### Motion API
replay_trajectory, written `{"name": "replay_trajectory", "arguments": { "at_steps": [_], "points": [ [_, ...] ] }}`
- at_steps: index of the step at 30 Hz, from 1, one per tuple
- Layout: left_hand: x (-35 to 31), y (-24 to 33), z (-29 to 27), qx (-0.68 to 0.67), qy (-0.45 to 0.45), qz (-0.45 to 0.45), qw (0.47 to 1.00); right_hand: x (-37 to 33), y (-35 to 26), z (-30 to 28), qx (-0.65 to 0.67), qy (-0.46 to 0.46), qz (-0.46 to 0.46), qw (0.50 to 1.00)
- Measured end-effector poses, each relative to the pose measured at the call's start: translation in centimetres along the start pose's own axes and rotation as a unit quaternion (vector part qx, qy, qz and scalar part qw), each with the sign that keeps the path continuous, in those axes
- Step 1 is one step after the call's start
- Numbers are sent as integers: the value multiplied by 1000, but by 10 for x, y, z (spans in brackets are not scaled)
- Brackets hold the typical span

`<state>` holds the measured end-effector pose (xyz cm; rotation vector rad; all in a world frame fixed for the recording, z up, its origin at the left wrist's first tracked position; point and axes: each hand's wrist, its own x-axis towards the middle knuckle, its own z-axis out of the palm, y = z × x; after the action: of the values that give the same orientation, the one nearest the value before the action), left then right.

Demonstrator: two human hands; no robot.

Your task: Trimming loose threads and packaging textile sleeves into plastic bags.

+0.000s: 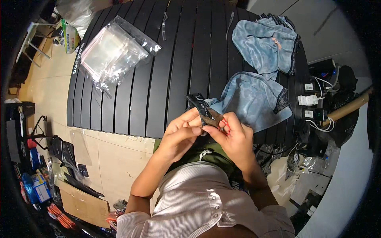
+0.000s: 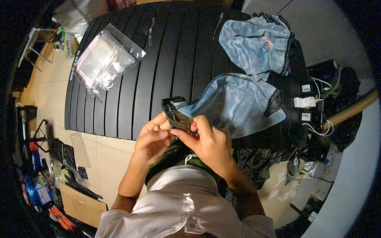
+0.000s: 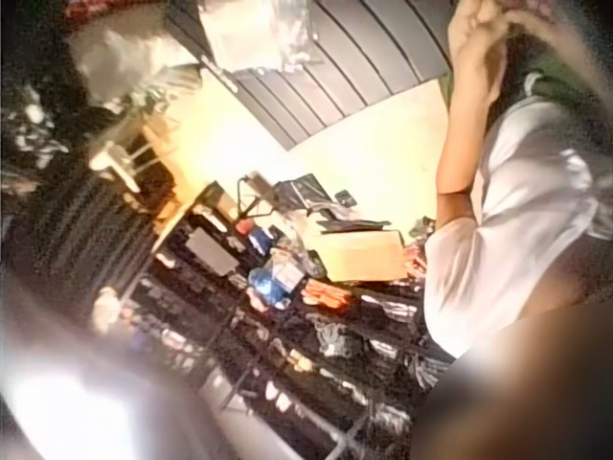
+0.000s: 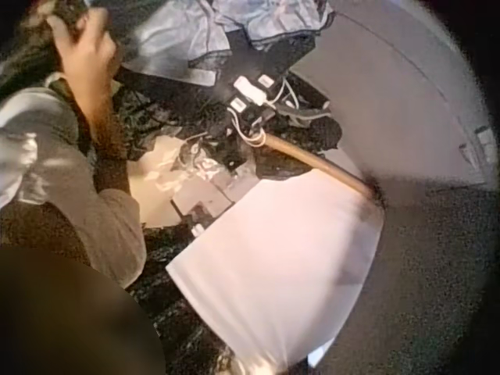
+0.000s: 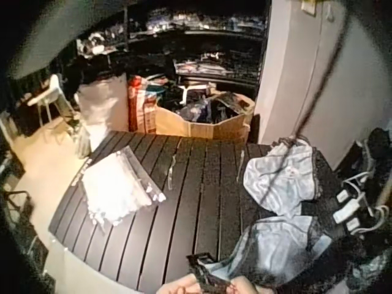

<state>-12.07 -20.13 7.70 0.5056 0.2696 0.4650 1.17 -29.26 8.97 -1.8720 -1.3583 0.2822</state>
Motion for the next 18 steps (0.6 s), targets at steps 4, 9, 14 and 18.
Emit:
{"name": "replay_trajectory", "arguments": {
  "at_steps": [4,9,14,18],
  "points": [
    [-2,4,2,9,-15,-3,1000,1,-4,-4,-19,-9,-2,1000],
    [-4,12,-1,-5,40,-21,999,9,-7,-15,-58,-33,-27,997],
    [4,28,9,48,138,-99,984,20,-3,-24,-98,-86,-85,988],
    [3,31,2,30,92,-116,988,21,-3,-23,-111,-96,-104,984]
  ]
}}
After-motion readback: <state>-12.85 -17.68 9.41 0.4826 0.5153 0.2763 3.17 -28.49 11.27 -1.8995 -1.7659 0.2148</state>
